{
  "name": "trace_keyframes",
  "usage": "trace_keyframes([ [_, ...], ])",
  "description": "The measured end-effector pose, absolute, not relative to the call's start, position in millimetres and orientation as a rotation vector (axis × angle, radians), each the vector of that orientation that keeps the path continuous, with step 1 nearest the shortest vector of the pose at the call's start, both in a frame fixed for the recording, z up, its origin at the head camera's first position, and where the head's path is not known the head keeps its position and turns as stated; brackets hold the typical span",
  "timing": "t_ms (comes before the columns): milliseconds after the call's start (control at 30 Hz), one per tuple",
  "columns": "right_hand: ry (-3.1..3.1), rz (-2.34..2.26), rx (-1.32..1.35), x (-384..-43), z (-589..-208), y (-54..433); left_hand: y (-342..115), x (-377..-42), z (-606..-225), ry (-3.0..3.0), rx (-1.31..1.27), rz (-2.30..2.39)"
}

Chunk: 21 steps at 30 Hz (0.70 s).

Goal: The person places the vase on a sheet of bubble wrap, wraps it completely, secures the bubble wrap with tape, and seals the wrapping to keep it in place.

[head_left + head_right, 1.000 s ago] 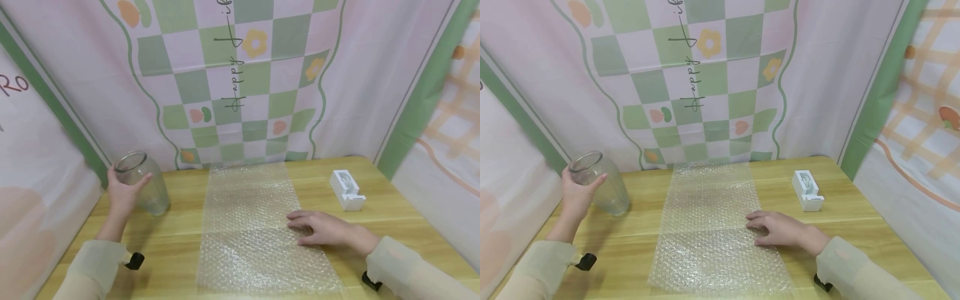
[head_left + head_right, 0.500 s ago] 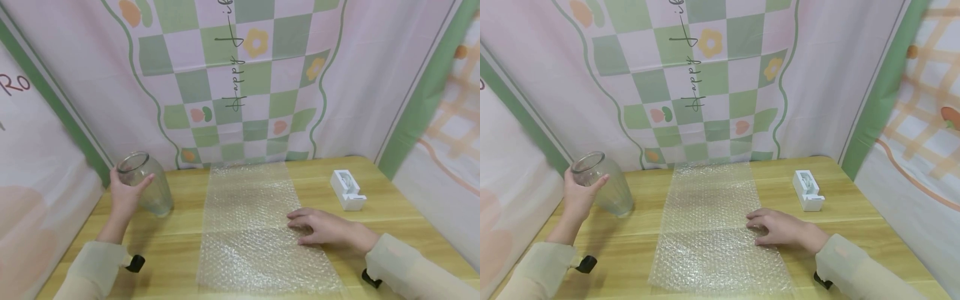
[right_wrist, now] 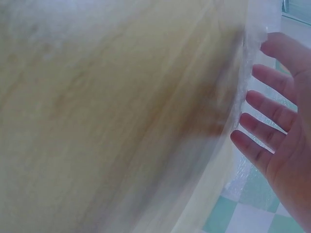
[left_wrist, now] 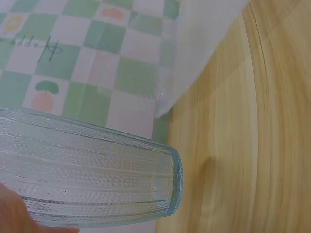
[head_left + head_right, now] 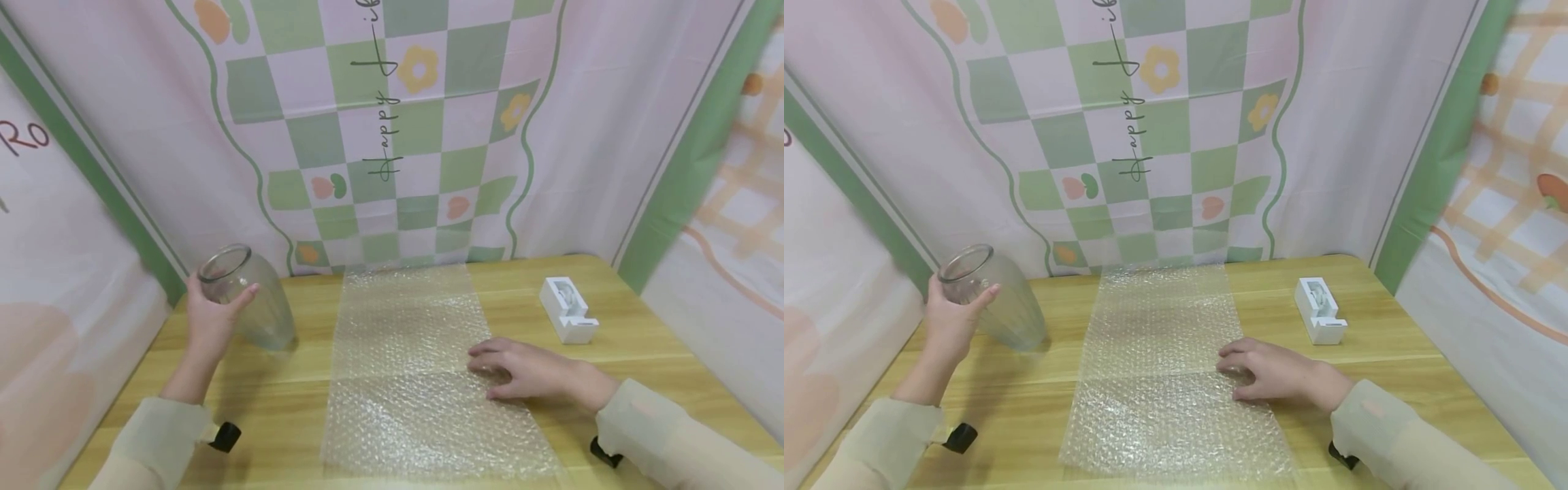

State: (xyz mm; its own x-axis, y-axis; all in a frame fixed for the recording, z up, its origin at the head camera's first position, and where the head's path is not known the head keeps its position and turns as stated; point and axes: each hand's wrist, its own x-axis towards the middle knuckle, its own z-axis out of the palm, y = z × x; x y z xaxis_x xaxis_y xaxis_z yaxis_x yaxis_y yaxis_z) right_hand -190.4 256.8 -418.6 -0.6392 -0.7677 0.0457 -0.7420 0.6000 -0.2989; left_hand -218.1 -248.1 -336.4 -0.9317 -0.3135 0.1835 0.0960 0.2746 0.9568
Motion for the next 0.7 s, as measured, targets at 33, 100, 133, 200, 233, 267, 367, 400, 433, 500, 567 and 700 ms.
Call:
trace_keyframes([
  [33,2.732,-0.446,-1.290,-190.5,-418.5,256.6,-246.7,-217.5,-335.6,-2.211,0.199,-1.701],
  [100,2.735,-0.438,-1.289,-190.6,-418.3,256.1,-243.6,-216.1,-334.1,-2.206,0.199,-1.711],
  [133,2.738,-0.434,-1.291,-190.7,-418.3,255.8,-241.7,-215.4,-333.5,-2.202,0.196,-1.719],
  [200,2.746,-0.424,-1.288,-190.8,-418.9,255.2,-237.9,-213.8,-332.4,-2.202,0.189,-1.726],
  [233,2.751,-0.419,-1.288,-190.9,-419.3,255.0,-235.9,-212.8,-332.0,-2.200,0.180,-1.735],
  [267,2.756,-0.414,-1.287,-191.1,-419.8,254.9,-234.1,-211.6,-331.5,-2.198,0.168,-1.741],
  [367,2.765,-0.404,-1.289,-191.7,-420.8,254.6,-229.1,-208.0,-330.6,-2.199,0.134,-1.749],
  [400,2.767,-0.400,-1.289,-191.8,-421.0,254.6,-227.5,-207.0,-330.4,-2.192,0.126,-1.758],
  [433,2.767,-0.398,-1.290,-191.8,-421.1,254.6,-226.3,-206.1,-329.9,-2.189,0.115,-1.763],
  [500,2.767,-0.398,-1.290,-192.1,-420.9,254.6,-223.7,-205.0,-329.4,-2.172,0.100,-1.776],
  [567,2.765,-0.398,-1.298,-192.2,-420.3,254.8,-221.8,-204.4,-328.8,-2.162,0.092,-1.787],
  [700,2.761,-0.403,-1.316,-191.6,-418.8,255.1,-217.3,-202.5,-326.1,-2.142,0.117,-1.827],
])
